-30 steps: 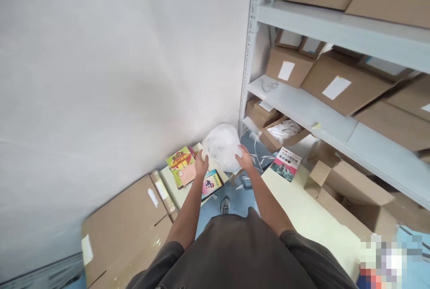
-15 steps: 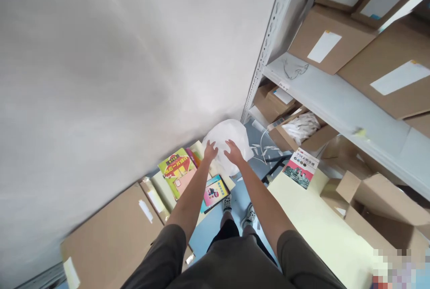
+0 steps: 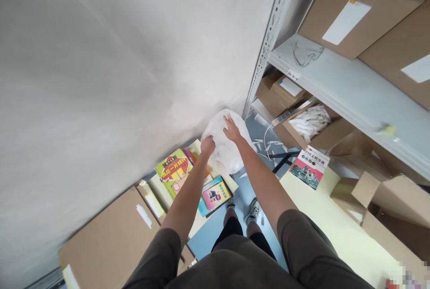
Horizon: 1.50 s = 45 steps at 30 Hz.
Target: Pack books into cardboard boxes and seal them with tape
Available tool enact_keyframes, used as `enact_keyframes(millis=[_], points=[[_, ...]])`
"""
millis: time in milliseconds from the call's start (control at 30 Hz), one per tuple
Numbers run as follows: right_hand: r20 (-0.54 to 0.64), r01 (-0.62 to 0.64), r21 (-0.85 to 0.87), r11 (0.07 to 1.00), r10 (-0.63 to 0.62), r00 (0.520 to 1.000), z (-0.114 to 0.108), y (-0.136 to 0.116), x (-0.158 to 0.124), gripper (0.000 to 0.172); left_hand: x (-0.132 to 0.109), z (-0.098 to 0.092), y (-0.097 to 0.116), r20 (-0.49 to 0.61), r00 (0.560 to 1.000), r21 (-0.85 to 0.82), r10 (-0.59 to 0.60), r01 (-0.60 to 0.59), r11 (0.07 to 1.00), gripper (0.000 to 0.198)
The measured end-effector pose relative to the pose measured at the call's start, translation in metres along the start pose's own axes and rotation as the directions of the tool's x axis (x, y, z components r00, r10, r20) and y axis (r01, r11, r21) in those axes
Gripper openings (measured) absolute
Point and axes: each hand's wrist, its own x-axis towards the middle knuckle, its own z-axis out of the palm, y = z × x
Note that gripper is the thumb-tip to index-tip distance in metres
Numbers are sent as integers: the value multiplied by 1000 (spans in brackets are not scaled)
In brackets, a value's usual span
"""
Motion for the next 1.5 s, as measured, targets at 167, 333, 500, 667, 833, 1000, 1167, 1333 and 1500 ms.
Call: enact_keyframes(millis=[167,333,500,667,833,1000,1167,1333,1500], points=[[-5,-17,22,1000,17,1000,-22,-19,4,86,-51,-29,8,-193,966,-106,171,-194,975,22],[-18,1,-39,999,-1,1000,-31,-34,-72,84,-107,-59,18,-297,939,-223,176,-247,943,35],[-31,-33,-86,996,31,999,-24,-57,-154,89,-155,-84,39,-238,947,-334,217,-290,897,31],[-105,47,-81,996,-55,993,-29,-85,-192,95,-203,-114,66,-92,875,-352,475,-475,807,20],[-194,75,-110,991,-95,976,-55,-85,-214,52,-228,-137,86,37,865,-477,500,-425,769,18],[-384,-40,-122,992,-10,923,-105,-67,-254,26,-223,-141,115,-55,924,-520,379,-350,779,19],[-554,-129,-92,987,57,830,-167,-44,-323,14,-221,-125,171,-223,942,-566,251,-335,754,20],[-606,-176,78,981,187,773,-222,-10,-415,23,-240,-93,231,-235,949,-554,212,-310,772,28],[-557,-152,511,846,461,691,-250,32,-521,58,-265,-29,285,-94,942,-586,322,-314,747,32]])
